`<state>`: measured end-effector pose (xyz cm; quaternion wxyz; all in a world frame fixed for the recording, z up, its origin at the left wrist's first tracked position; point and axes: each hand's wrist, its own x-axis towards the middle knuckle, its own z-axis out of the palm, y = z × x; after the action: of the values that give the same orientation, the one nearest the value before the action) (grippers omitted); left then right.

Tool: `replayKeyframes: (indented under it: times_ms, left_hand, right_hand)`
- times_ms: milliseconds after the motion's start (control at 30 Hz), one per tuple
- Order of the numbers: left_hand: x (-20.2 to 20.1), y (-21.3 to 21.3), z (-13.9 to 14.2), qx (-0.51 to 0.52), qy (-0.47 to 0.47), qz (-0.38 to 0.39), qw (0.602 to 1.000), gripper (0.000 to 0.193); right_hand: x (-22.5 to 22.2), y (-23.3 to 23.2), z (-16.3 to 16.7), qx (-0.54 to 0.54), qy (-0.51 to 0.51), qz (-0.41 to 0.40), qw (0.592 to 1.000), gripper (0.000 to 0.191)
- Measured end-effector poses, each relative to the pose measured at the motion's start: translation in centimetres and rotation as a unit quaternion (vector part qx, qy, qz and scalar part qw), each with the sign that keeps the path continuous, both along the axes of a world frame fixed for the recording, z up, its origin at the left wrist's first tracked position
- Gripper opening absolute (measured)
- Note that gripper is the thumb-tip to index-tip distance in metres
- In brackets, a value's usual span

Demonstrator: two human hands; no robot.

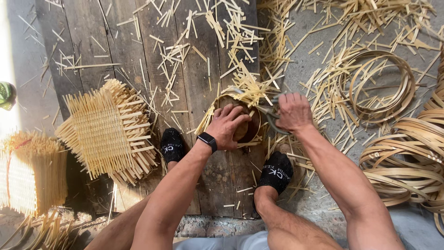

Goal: The person sits on the floor weaving thin bamboo strips into a flat woven mat, using a round wooden form as a mold. They weave strips over and under by hand, trim excess strip ends with scissors, and bend a circular bamboo rim around the woven piece to shape it into a round tray.

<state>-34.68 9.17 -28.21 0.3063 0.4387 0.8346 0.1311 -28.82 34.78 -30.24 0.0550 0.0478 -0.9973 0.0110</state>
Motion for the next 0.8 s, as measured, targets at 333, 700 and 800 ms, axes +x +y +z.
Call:
replayKeyframes:
  times_ms: [333,700,800]
  left_hand:
    - [5.6,2.0,-3.1,0.055,0.135,0.313,0.939,0.11]
    - [2.4,-0.7,-1.5,0.063,0.108,0.125,0.984,0.109]
    - [1.9,-0.9,-1.4,0.065,0.103,0.064,0.991,0.11]
  right_hand:
    - [0.7,0.8,0.3,0.021,0.01,0.008,1.0,0.041]
    - [0.9,2.5,0.7,0.027,-0.105,0.019,0.994,0.043]
    - [0.2,1.1,0.5,0.037,0.003,0.019,0.999,0.035]
